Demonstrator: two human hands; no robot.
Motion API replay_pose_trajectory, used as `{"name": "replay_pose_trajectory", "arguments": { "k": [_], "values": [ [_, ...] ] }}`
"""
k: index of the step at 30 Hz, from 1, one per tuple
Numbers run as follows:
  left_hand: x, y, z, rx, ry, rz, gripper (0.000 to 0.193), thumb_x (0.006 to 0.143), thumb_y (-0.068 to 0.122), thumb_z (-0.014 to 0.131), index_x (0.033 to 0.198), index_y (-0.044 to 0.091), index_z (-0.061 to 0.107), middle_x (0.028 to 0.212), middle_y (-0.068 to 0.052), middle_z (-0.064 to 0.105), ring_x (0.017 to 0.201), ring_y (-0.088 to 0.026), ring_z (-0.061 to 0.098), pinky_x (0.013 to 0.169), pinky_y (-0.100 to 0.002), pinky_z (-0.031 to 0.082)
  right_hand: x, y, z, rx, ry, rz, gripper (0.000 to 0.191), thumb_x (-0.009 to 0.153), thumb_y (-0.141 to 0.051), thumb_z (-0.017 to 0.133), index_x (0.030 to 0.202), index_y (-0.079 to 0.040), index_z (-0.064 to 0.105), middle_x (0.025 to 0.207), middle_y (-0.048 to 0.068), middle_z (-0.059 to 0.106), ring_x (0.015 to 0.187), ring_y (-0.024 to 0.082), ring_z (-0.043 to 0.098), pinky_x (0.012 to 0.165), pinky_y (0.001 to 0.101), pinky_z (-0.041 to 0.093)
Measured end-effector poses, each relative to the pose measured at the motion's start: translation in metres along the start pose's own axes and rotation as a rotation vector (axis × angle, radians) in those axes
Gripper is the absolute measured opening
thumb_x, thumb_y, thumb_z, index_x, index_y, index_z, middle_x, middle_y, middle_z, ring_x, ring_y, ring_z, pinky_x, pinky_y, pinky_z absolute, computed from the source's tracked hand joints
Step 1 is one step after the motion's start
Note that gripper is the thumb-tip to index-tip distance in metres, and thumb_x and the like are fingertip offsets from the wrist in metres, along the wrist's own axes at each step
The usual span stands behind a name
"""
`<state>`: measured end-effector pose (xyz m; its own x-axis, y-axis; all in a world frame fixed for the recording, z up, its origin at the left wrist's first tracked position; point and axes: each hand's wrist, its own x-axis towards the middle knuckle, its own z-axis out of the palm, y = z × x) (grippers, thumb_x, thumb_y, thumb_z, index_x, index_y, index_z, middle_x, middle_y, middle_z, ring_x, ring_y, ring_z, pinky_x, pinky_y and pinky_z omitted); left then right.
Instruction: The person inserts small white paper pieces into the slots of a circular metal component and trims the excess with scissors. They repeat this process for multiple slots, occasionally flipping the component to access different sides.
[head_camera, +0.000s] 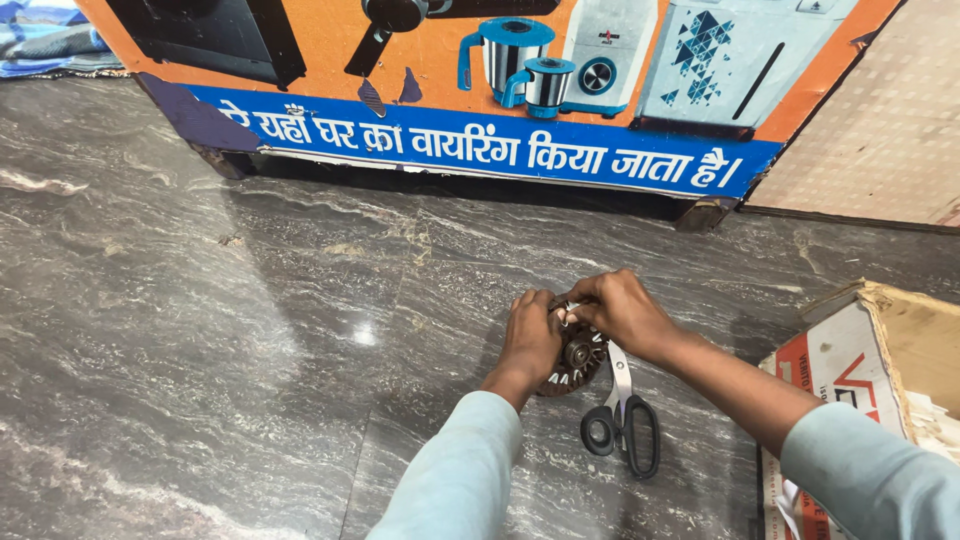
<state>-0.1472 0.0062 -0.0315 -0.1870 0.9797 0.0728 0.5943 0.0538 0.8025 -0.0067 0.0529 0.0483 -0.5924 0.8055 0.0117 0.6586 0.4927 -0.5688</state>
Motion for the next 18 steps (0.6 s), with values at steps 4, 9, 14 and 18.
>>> {"name": "replay_pose_trajectory", "arguments": {
  "k": [4, 9, 14, 18],
  "values": [
    [0.000, 0.002, -0.003, -0.015, -0.012, -0.020, 0.027, 0.097, 0.011, 0.062, 0.123, 0.002, 0.062, 0.126, -0.016, 0.059, 0.127, -0.035, 0.051, 0.107, -0.046, 0.043, 0.002, 0.002, 0.002, 0.001, 0.044, -0.083, 0.023, 0.085, -0.009, 0.075, 0.105, 0.000, 0.077, 0.093, 0.018, 0.079, 0.080, 0.024, 0.079, 0.073, 0.0385, 0.063],
    [0.003, 0.005, -0.002, 0.009, -0.035, -0.020, 0.028, 0.096, 0.010, 0.062, 0.123, 0.002, 0.062, 0.126, -0.016, 0.059, 0.127, -0.034, 0.052, 0.109, -0.045, 0.043, 0.004, 0.002, 0.000, -0.096, 0.034, -0.029, 0.022, 0.087, -0.011, 0.074, 0.107, -0.002, 0.078, 0.095, 0.016, 0.079, 0.079, 0.026, 0.079, 0.075, 0.0396, 0.063],
    [0.002, -0.001, -0.002, -0.075, -0.020, -0.013, 0.032, 0.097, 0.010, 0.061, 0.128, 0.001, 0.059, 0.131, -0.015, 0.058, 0.128, -0.034, 0.051, 0.109, -0.045, 0.042, 0.011, 0.007, -0.004, -0.202, 0.064, -0.035, 0.062, 0.069, -0.018, 0.085, 0.128, -0.008, 0.071, 0.119, 0.015, 0.071, 0.107, 0.030, 0.069, 0.095, 0.0416, 0.056],
    [0.000, -0.014, -0.004, -0.126, -0.009, 0.031, 0.033, 0.096, 0.010, 0.062, 0.128, 0.001, 0.060, 0.129, -0.015, 0.060, 0.126, -0.035, 0.053, 0.108, -0.045, 0.044, 0.022, 0.023, -0.003, -0.054, -0.205, -0.073, 0.076, 0.071, -0.024, 0.088, 0.139, -0.009, 0.060, 0.142, 0.013, 0.061, 0.126, 0.029, 0.058, 0.106, 0.0443, 0.045]
  ]
}}
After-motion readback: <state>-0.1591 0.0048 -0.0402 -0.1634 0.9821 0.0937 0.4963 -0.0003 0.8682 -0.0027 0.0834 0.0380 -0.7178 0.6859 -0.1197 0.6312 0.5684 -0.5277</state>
